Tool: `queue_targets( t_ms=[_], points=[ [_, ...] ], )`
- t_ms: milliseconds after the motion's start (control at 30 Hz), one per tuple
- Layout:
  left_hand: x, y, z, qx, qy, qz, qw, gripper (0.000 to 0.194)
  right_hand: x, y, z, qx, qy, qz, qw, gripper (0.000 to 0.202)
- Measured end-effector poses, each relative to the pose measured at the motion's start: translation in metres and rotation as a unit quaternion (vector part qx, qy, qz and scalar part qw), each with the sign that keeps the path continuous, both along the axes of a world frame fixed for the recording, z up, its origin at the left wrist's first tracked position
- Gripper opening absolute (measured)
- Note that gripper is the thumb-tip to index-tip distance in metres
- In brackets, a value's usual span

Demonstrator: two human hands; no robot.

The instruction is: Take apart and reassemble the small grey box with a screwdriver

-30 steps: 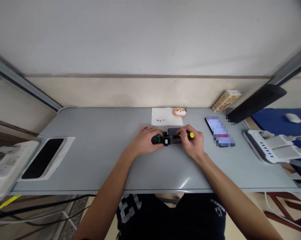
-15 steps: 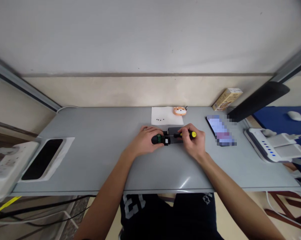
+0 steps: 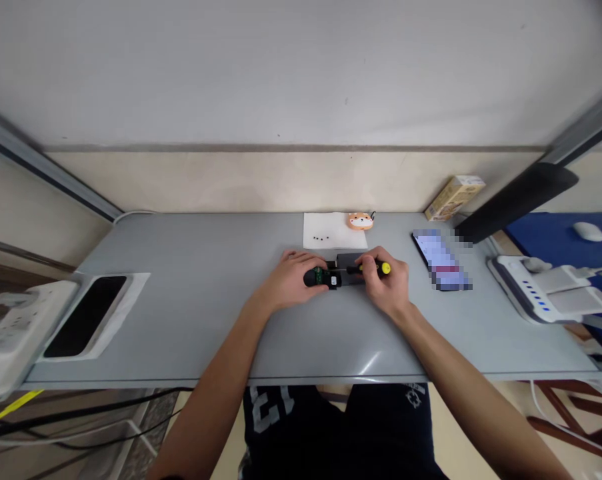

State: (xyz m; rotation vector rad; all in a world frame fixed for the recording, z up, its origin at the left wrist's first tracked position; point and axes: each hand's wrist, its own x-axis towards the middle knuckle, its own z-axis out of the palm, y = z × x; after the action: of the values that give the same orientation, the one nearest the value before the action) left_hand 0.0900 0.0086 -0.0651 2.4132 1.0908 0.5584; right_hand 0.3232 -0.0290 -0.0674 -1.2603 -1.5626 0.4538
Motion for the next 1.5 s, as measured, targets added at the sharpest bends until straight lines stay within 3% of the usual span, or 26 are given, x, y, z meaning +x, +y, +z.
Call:
queue_targets(
  t_ms=[1100, 1500],
  points=[
    [0.0001, -0.001, 0.0012, -0.01, -0.008, 0.006, 1.0, 0.028, 0.0019, -0.0013, -0.0047, 0.012, 0.007, -0.008, 1.0, 0.027],
    [0.0043, 0.0007, -0.0064, 0.031, -0.05, 0.029, 0.998, 0.015, 0.0024, -0.0029, 0.0018, -0.004, 0.135, -0.004, 0.991, 0.035]
  ],
)
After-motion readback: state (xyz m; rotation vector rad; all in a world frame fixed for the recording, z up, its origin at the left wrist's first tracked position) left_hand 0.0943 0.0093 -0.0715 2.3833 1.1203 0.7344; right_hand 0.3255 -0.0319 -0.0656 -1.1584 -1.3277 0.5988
